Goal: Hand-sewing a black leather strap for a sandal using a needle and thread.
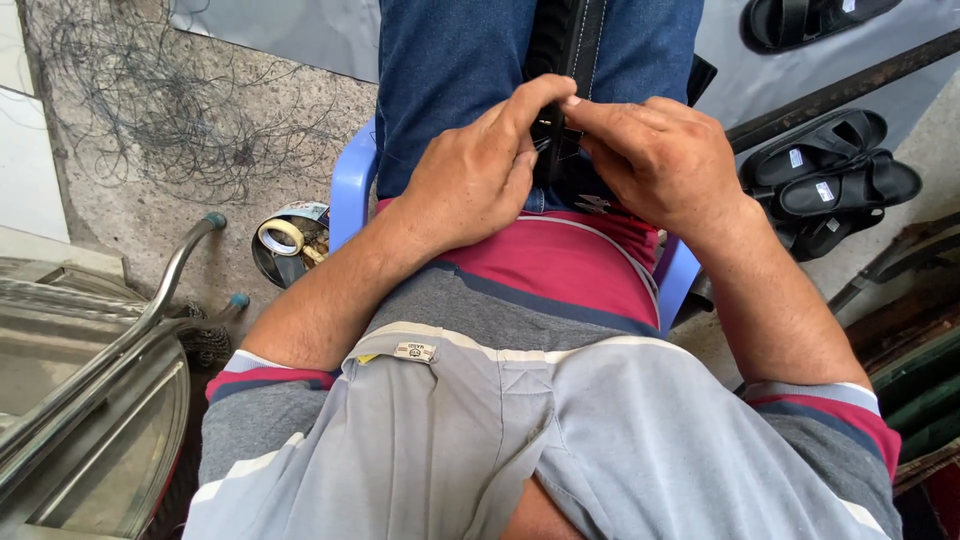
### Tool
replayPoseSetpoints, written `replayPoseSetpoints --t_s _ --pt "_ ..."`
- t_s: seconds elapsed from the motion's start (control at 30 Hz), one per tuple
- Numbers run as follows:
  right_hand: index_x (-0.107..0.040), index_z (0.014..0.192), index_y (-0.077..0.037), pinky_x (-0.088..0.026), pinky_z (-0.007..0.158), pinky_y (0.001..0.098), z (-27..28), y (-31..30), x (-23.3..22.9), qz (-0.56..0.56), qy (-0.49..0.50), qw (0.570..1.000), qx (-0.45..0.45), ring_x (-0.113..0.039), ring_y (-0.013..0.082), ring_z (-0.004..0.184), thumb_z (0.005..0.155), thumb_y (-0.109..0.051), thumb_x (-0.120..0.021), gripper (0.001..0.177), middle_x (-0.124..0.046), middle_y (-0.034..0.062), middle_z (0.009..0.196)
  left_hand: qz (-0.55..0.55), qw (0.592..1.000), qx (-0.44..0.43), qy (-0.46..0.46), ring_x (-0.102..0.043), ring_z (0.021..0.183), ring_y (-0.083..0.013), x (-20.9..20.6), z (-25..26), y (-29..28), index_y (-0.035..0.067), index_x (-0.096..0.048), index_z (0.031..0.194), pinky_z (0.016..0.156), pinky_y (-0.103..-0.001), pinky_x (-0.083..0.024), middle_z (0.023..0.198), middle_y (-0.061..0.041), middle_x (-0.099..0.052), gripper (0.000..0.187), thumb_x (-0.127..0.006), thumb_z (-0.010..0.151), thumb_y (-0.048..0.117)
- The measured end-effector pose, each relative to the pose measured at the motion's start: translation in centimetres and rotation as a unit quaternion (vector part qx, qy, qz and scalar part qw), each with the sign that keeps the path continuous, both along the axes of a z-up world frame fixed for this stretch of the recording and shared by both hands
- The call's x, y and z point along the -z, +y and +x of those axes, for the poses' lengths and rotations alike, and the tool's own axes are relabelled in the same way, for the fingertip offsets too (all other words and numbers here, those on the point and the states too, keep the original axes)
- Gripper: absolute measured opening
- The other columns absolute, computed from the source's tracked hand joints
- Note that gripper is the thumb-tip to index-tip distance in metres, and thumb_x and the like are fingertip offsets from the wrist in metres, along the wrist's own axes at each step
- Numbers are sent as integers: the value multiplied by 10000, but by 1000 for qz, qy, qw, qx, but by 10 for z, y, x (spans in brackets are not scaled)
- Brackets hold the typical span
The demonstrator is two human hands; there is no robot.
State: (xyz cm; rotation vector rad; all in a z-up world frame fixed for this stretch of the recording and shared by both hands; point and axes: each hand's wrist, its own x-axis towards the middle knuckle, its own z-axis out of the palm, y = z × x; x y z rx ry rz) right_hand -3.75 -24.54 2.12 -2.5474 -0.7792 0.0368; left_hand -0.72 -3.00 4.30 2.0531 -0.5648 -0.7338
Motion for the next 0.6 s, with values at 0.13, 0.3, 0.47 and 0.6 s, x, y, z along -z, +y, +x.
replayPoseSetpoints --t_s 0.13,0.3,0.47,0.6 --pt "-606 1208 -97 -492 674 320 1 1 -2 7 10 1000 1 -633 229 765 916 -52 -623 296 -697 24 1035 30 998 -47 -11 -629 779 -254 10 -2 1 196 -256 1321 634 -419 -501 876 17 -585 565 -479 813 93" --pt "-618 1172 -95 -487 662 317 -2 2 2 15 6 1000 9 -622 230 731 917 -58 -652 260 -697 35 1003 51 998 -24 -25 -642 788 -244 11 -2 -3 205 -257 1323 622 -412 -498 880 57 -610 548 -515 848 119" --pt "-596 1201 -83 -474 642 315 1 0 -4 -6 12 1000 -10 -600 232 704 872 -35 -601 332 -694 28 1017 63 997 35 -39 -576 740 -334 16 1 2 281 -211 1379 577 -479 -469 957 -67 -502 606 -428 852 78" --pt "-549 1296 -235 -497 528 340 -3 -17 -7 -129 33 990 -46 -545 192 684 796 -131 -596 513 -658 -110 1074 106 988 78 -76 -554 675 -323 23 5 1 307 -292 1388 467 -485 -445 888 -82 -441 560 -428 886 100"
